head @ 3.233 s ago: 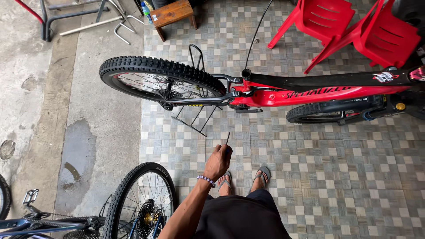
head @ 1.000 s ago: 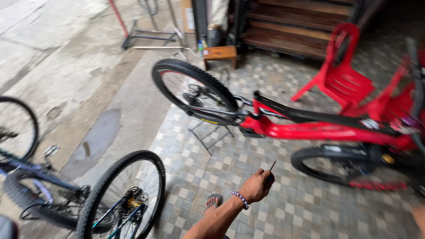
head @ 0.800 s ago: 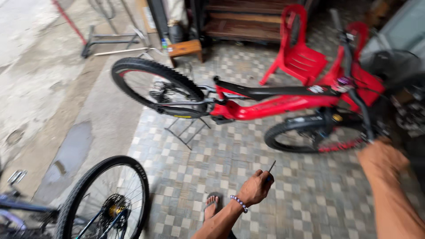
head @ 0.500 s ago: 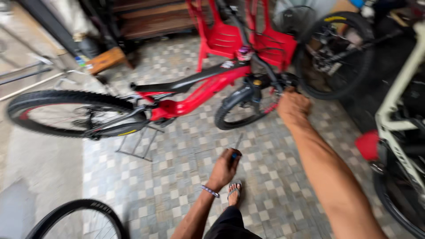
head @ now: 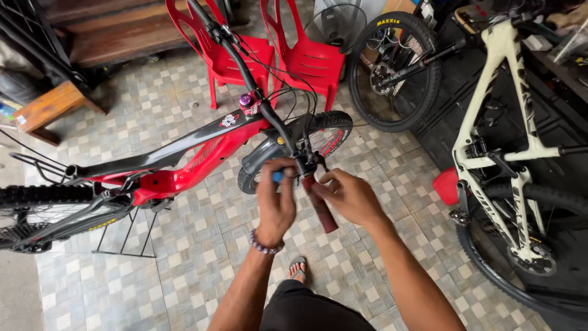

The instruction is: The person adjusts the handlebars and then flips the bicycle upside down to access the rear derailleur. They use a screwdriver to adjust the derailleur cable and mechanism, then flip the bike back upright to check the handlebar controls.

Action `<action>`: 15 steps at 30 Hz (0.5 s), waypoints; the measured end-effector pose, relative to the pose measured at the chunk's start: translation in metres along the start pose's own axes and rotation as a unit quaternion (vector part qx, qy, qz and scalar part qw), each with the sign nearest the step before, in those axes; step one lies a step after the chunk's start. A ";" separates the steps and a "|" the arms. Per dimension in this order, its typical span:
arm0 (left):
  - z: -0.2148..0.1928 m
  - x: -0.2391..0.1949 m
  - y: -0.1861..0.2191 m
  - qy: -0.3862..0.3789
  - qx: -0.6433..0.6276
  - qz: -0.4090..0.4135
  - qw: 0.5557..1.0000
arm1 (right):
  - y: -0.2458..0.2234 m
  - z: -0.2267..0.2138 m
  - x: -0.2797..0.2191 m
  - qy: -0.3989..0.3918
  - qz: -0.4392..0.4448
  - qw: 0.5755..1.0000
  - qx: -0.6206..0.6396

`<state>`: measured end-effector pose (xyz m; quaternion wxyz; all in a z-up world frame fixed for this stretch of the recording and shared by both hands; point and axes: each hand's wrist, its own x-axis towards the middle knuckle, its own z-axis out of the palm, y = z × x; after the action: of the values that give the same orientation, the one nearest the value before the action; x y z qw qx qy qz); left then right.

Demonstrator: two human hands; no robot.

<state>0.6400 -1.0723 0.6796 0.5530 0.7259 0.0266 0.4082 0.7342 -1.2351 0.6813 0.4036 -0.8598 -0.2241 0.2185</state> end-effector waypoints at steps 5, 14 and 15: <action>0.064 0.009 0.025 -0.131 0.171 0.097 0.972 | 0.035 -0.062 -0.001 -0.046 -0.191 0.914 0.356; 0.086 -0.003 0.011 -0.056 0.185 -0.037 0.980 | 0.072 -0.085 0.064 -0.065 -0.264 0.919 0.287; 0.078 -0.005 -0.004 0.038 0.160 -0.106 0.981 | 0.079 -0.092 0.075 -0.104 -0.252 0.911 0.309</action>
<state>0.6866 -1.1337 0.6688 0.4687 0.7819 0.1897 0.3648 0.8616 -1.2929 0.6576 0.6652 -0.5792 -0.3951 0.2566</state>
